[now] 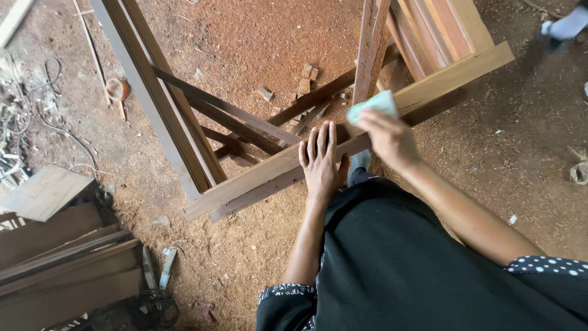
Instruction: The person sands a wooden frame by hand using a piece of sandpaper, rubbing along the edges and flat surfaces of the timber.
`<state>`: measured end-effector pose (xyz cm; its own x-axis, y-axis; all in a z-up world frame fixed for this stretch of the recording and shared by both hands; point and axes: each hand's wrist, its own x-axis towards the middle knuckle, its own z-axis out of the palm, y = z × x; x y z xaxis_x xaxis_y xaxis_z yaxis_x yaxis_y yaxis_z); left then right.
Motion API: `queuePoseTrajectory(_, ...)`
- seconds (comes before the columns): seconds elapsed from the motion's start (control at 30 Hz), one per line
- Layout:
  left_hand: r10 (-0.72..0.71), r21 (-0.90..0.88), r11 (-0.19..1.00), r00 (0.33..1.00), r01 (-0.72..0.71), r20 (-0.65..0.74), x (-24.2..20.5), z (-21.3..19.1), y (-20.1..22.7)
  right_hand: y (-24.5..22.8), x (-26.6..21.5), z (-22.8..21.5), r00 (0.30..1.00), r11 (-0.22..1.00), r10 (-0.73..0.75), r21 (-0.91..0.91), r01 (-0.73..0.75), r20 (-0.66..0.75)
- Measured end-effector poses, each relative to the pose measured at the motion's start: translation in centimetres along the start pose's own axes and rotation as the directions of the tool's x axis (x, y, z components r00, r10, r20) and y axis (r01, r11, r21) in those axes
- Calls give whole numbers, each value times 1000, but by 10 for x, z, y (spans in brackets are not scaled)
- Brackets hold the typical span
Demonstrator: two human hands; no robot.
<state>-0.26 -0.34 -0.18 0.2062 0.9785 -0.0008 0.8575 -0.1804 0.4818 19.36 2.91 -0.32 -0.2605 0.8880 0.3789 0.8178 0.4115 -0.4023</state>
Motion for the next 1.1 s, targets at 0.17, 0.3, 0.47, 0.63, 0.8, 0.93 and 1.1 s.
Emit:
queuePoseTrajectory(0.17,-7,-15,1000,1000,7,-2,1,-2,-1,29,8,-26,987,984,160,-79,-162,-31)
queuePoseTrajectory(0.3,-8,6,1000,1000,8,15,3,-2,0,-11,3,-6,998,998,-54,34,54,8)
queuePoseTrajectory(0.47,12,-10,1000,1000,-12,-28,0,0,0,42,7,-36,991,990,131,-43,-131,12)
queuePoseTrajectory(0.63,4,-17,1000,999,-4,-33,1,-1,1,5,5,-1,1000,999,-21,-33,20,-24)
queuePoseTrajectory(0.8,21,-32,999,998,-23,-55,1,-4,-2,46,12,-39,991,987,132,-96,-132,-4)
queuePoseTrajectory(0.93,15,-22,1000,1000,-15,-13,2,-6,1,-4,10,-7,999,998,51,42,-50,-13)
queuePoseTrajectory(1.1,-5,-49,999,999,7,41,5,-13,4,8,4,-24,998,993,23,117,-29,59)
